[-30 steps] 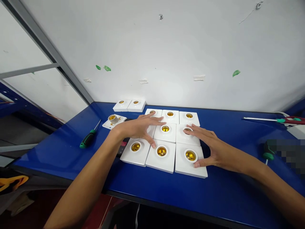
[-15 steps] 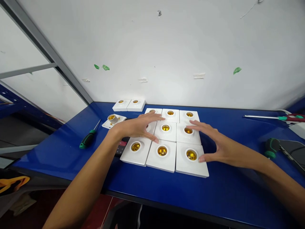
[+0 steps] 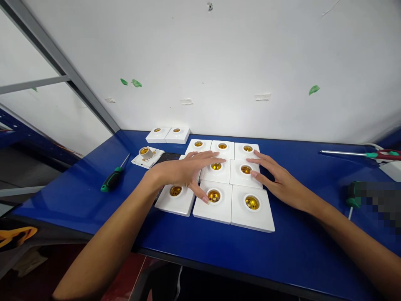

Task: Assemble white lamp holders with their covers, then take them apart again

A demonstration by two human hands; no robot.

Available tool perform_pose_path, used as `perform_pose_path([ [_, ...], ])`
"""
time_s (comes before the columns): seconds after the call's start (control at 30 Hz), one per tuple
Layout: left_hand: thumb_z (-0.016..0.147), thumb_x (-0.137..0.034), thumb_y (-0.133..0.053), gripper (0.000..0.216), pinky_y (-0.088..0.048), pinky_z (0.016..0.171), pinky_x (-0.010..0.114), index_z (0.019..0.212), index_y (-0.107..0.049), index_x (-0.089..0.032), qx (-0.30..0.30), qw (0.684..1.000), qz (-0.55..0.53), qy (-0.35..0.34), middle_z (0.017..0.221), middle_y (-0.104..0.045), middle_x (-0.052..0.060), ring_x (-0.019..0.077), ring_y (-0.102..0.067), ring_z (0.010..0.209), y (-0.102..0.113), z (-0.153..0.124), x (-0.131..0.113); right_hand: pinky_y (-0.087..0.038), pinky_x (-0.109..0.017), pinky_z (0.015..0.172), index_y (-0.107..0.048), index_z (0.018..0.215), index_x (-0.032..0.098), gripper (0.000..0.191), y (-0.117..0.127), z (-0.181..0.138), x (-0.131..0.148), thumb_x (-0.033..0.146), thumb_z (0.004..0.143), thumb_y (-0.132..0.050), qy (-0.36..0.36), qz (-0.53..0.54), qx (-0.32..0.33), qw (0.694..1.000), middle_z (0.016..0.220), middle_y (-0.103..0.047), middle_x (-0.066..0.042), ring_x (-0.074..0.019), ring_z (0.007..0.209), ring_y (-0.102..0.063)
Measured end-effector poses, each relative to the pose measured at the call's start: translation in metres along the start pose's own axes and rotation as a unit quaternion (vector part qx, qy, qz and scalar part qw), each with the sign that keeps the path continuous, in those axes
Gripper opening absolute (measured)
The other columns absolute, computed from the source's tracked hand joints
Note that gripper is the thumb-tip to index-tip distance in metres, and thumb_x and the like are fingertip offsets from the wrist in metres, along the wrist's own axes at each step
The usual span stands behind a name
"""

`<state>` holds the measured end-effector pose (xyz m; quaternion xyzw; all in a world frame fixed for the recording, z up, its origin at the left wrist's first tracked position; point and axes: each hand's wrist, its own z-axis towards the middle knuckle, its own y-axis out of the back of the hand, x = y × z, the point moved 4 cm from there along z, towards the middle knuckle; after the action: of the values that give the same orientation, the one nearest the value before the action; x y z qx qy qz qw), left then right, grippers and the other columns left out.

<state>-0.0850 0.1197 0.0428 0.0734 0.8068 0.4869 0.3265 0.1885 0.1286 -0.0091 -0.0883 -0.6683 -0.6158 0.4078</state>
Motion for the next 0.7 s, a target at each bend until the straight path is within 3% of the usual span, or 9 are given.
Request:
perform_pose_path([
  [0.43, 0.07, -0.069, -0.083, 0.104, -0.019, 0.127, 0.061, 0.16, -0.037, -0.042, 0.006, 1.0, -0.007, -0.007, 0.178, -0.014, 0.002, 0.0431, -0.008, 0.162, 0.0013, -0.0007, -0.0001, -0.025, -0.073, 0.125, -0.059, 0.144, 0.044, 0.055, -0.0004, -0.002, 0.0036, 0.07, 0.095, -0.055, 0.003, -0.008, 0.019, 1.0, 0.176, -0.025, 0.0, -0.0381, 0.161, -0.026],
  [0.6, 0.072, -0.068, -0.084, 0.105, -0.019, 0.127, 0.059, 0.161, -0.035, -0.042, 0.014, 1.0, 0.0, 0.006, 0.178, -0.012, 0.001, 0.0418, -0.007, 0.162, 0.0017, -0.0007, -0.0009, -0.036, -0.067, 0.123, -0.057, 0.146, 0.045, 0.054, -0.0016, -0.0025, 0.0023, 0.067, 0.097, -0.054, 0.004, 0.012, 0.03, 0.999, 0.177, -0.019, 0.003, -0.0359, 0.161, -0.024],
  [0.7, 0.073, -0.068, -0.083, 0.105, -0.018, 0.128, 0.06, 0.161, -0.033, -0.042, 0.018, 1.0, 0.003, 0.006, 0.178, -0.009, 0.0, 0.0412, -0.006, 0.163, 0.0017, -0.0005, -0.0006, -0.033, -0.063, 0.126, -0.058, 0.146, 0.043, 0.055, -0.002, -0.0018, 0.0039, 0.067, 0.097, -0.054, 0.004, 0.007, 0.028, 1.0, 0.177, -0.019, 0.003, -0.0348, 0.161, -0.024],
])
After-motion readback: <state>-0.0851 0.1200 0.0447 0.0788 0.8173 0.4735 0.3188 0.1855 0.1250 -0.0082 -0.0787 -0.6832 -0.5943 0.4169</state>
